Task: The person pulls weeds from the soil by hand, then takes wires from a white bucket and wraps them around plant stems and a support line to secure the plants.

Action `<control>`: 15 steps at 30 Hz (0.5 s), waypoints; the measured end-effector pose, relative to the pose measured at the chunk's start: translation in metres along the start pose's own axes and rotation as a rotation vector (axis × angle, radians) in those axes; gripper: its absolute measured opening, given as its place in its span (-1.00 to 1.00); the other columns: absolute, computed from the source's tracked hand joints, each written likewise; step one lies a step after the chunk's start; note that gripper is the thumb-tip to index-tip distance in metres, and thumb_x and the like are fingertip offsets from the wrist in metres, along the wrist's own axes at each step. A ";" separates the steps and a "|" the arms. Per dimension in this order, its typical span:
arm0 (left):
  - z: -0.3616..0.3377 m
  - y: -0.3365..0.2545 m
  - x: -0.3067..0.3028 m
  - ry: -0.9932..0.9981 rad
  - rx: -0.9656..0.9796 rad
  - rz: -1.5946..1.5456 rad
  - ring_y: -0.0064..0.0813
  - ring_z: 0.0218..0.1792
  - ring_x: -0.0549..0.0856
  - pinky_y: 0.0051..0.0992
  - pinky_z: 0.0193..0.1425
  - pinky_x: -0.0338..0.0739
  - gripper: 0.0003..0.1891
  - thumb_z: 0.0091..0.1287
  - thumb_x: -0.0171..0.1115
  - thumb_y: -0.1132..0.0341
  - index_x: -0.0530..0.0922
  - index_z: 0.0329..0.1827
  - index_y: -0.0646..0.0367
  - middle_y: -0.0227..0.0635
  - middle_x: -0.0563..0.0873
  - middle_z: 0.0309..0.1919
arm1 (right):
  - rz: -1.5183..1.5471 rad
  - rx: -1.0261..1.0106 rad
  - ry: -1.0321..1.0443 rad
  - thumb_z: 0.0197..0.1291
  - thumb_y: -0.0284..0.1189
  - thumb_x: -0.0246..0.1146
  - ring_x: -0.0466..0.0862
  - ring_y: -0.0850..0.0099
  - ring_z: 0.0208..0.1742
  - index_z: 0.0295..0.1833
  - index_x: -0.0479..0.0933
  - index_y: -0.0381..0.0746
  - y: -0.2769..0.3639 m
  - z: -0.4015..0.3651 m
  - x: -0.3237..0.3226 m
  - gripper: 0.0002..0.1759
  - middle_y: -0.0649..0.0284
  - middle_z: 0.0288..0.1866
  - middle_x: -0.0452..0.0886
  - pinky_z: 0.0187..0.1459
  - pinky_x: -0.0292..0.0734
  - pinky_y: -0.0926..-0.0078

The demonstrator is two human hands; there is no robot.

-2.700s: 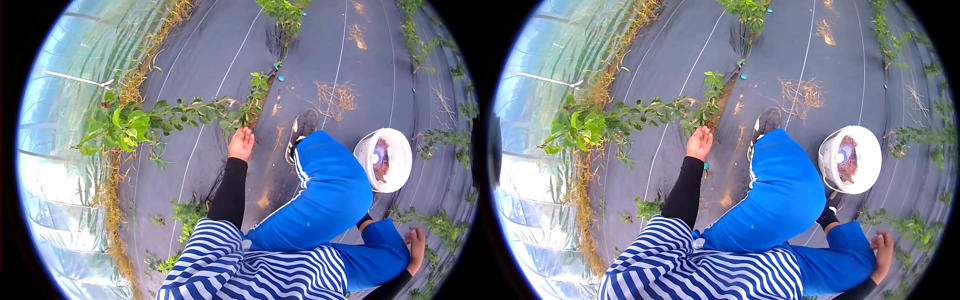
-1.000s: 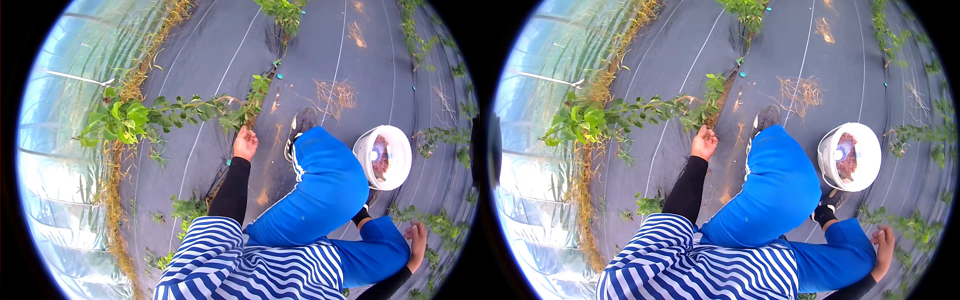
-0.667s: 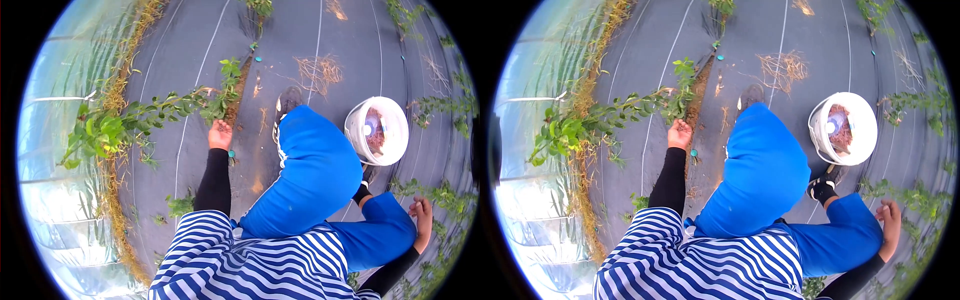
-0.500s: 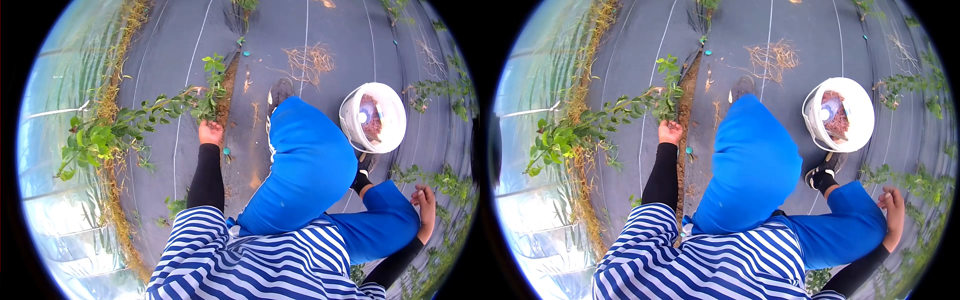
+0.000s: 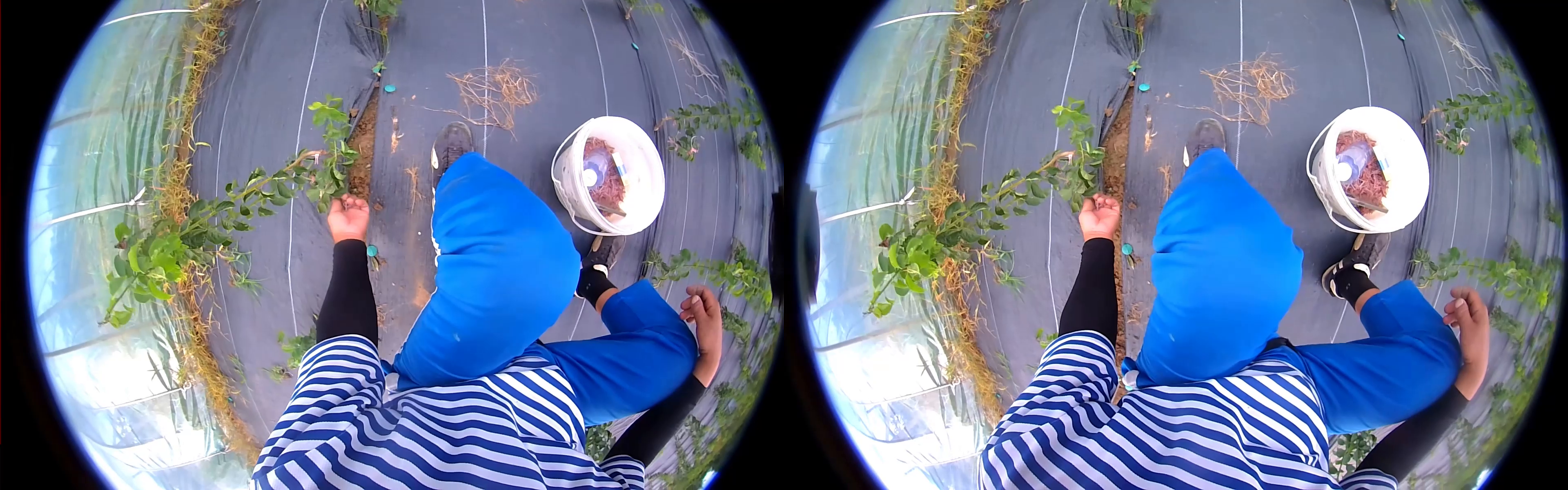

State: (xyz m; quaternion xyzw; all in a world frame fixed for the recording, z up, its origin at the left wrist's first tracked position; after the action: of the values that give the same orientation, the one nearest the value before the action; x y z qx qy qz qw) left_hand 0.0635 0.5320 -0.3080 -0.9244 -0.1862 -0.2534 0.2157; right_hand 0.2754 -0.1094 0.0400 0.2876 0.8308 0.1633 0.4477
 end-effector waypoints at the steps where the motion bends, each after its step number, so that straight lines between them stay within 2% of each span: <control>1: 0.001 0.001 0.003 0.084 -0.030 -0.121 -0.51 -0.48 0.43 -0.43 -0.32 0.34 -0.78 0.38 -0.11 0.23 0.37 -0.37 0.14 -0.44 0.45 -0.51 | 0.005 0.002 -0.001 0.27 -0.35 0.04 0.49 0.61 -0.45 -0.04 0.47 -0.28 -0.001 0.000 0.000 -0.73 0.37 -0.42 0.49 -0.36 0.34 0.66; 2: 0.003 0.002 0.006 0.168 -0.061 -0.242 -0.50 -0.47 0.43 -0.41 -0.30 0.34 -0.82 0.36 -0.10 0.26 0.36 -0.36 0.15 -0.42 0.45 -0.49 | 0.010 0.005 -0.005 0.27 -0.35 0.04 0.49 0.61 -0.45 -0.04 0.47 -0.28 -0.003 0.001 0.000 -0.73 0.37 -0.42 0.49 -0.36 0.34 0.66; 5: -0.004 0.005 0.019 0.221 0.031 -0.302 -0.48 -0.46 0.42 -0.39 -0.26 0.34 -0.84 0.33 -0.09 0.29 0.33 -0.35 0.18 -0.39 0.41 -0.50 | 0.000 0.010 0.006 0.27 -0.36 0.04 0.49 0.61 -0.45 -0.05 0.47 -0.29 -0.007 0.002 -0.002 -0.74 0.36 -0.43 0.49 -0.37 0.37 0.66; 8: -0.001 0.011 0.022 0.266 0.063 -0.365 -0.46 -0.45 0.41 -0.38 -0.24 0.34 -0.88 0.30 -0.09 0.34 0.32 -0.36 0.19 -0.38 0.41 -0.47 | -0.002 0.025 0.014 0.27 -0.36 0.04 0.48 0.60 -0.45 -0.05 0.46 -0.30 -0.010 0.003 -0.001 -0.74 0.35 -0.43 0.48 -0.37 0.39 0.66; 10: 0.003 0.015 0.023 0.274 0.041 -0.357 -0.46 -0.46 0.41 -0.38 -0.24 0.34 -0.90 0.28 -0.08 0.36 0.33 -0.36 0.20 -0.38 0.40 -0.50 | -0.014 0.002 0.032 0.29 -0.33 0.04 0.49 0.62 -0.48 -0.05 0.46 -0.27 -0.016 0.005 -0.002 -0.74 0.37 -0.43 0.49 -0.40 0.34 0.69; 12: 0.009 0.013 0.022 0.375 0.050 -0.386 -0.46 -0.48 0.41 -0.37 -0.24 0.34 -0.92 0.25 -0.07 0.39 0.33 -0.37 0.20 -0.38 0.39 -0.52 | -0.002 0.010 0.027 0.29 -0.34 0.03 0.49 0.62 -0.47 -0.05 0.45 -0.27 -0.019 0.005 -0.003 -0.74 0.37 -0.43 0.49 -0.39 0.35 0.69; 15: 0.011 0.010 0.024 0.355 0.055 -0.400 -0.46 -0.48 0.41 -0.37 -0.24 0.35 -0.85 0.28 -0.08 0.31 0.35 -0.38 0.21 -0.37 0.39 -0.54 | -0.013 0.005 0.030 0.29 -0.35 0.04 0.49 0.62 -0.47 -0.04 0.45 -0.27 -0.016 0.007 -0.003 -0.75 0.37 -0.43 0.49 -0.39 0.35 0.69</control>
State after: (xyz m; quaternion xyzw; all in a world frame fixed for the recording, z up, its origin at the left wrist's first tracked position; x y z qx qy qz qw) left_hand 0.0913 0.5347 -0.3063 -0.8042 -0.3313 -0.4438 0.2159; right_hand 0.2768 -0.1234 0.0295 0.2808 0.8396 0.1626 0.4356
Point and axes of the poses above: each hand's wrist, its own z-axis towards the middle knuckle, its own x-axis out of the palm, y = z × x, the point moved 4 cm from there along z, towards the middle knuckle
